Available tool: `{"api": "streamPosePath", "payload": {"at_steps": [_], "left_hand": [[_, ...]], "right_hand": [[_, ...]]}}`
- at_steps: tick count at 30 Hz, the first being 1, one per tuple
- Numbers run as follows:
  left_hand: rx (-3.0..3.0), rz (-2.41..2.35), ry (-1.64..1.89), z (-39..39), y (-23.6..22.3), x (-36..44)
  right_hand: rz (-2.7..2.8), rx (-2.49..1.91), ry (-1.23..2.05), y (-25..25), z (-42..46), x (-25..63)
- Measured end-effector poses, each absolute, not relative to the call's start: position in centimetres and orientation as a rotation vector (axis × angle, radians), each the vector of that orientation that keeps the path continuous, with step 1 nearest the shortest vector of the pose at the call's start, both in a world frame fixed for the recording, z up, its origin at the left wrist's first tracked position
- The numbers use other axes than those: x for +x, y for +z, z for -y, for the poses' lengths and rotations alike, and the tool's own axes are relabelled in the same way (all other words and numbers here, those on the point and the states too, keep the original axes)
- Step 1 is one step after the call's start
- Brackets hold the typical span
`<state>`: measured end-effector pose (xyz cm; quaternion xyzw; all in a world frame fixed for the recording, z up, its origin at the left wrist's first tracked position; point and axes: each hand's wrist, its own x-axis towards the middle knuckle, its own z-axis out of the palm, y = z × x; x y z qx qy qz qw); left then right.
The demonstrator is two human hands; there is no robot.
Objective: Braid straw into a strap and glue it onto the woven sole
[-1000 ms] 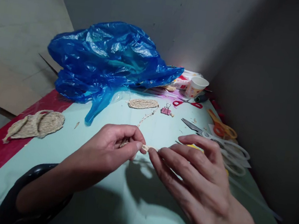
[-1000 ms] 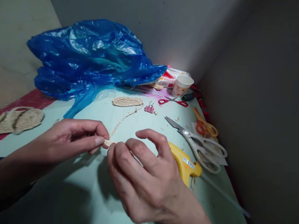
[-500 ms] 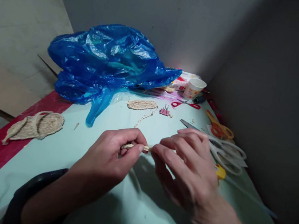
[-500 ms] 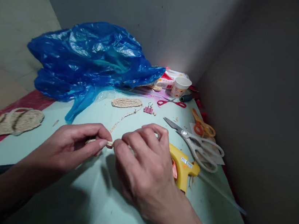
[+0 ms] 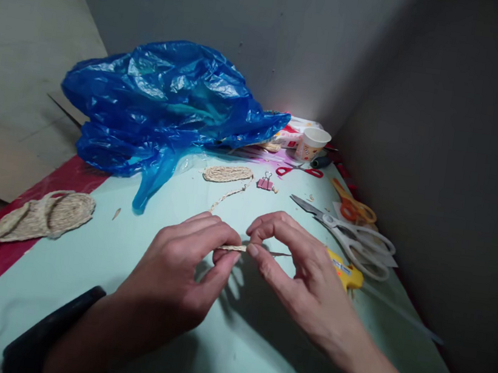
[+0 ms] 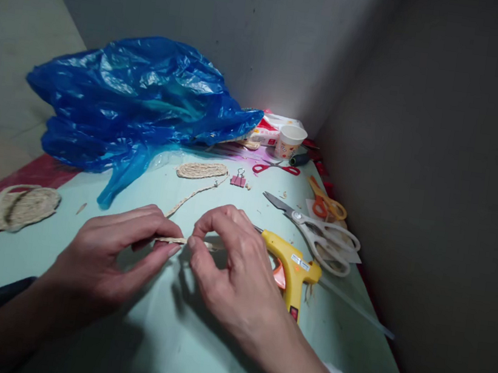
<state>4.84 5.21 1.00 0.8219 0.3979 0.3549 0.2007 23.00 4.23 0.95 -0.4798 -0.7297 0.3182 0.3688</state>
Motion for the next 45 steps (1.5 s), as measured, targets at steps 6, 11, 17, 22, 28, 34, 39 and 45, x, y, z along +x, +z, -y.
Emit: {"api": "streamPosePath", "payload": {"at_steps": [6,11,17,22,28,34,39,45], "left_hand": [[2.25,-1.14,0.945,-5.2,1.3,4.6],[2.204,-1.108,0.929,-5.2,1.5,4.5],[2.136,-1.185,0.668,-6.1,1.9,3.6],[2.104,-1.216,0.563,-6.6,2.4,3.0],[2.119,-1.207,0.579,-6.4,2.4,3.4],[2.209,-1.13,0.619,-6.2,1.8,3.6],[2.306,-1.074,0.565,-6.1,1.1,3.7],[2.256,-1.15,0.543,-6.7,1.4,3.3]], "right_hand": [[1.808,-1.289,0.975,0.8,-4.0,23.1],[1.874,-1.224,1.021,1.2,-4.3,23.2],[1.848,-1.288,0.953,1.2,-4.5,23.0],[1.853,-1.284,0.968,1.2,-4.6,23.5],[1.913,-1.287,0.983,1.4,-4.6,23.7],[1.973,-1.179,0.923,0.4,-4.4,23.1],[2.012,-1.159,0.688,-0.8,-4.1,22.7],[1.97,-1.288,1.011,0.2,-4.9,24.5]]}}
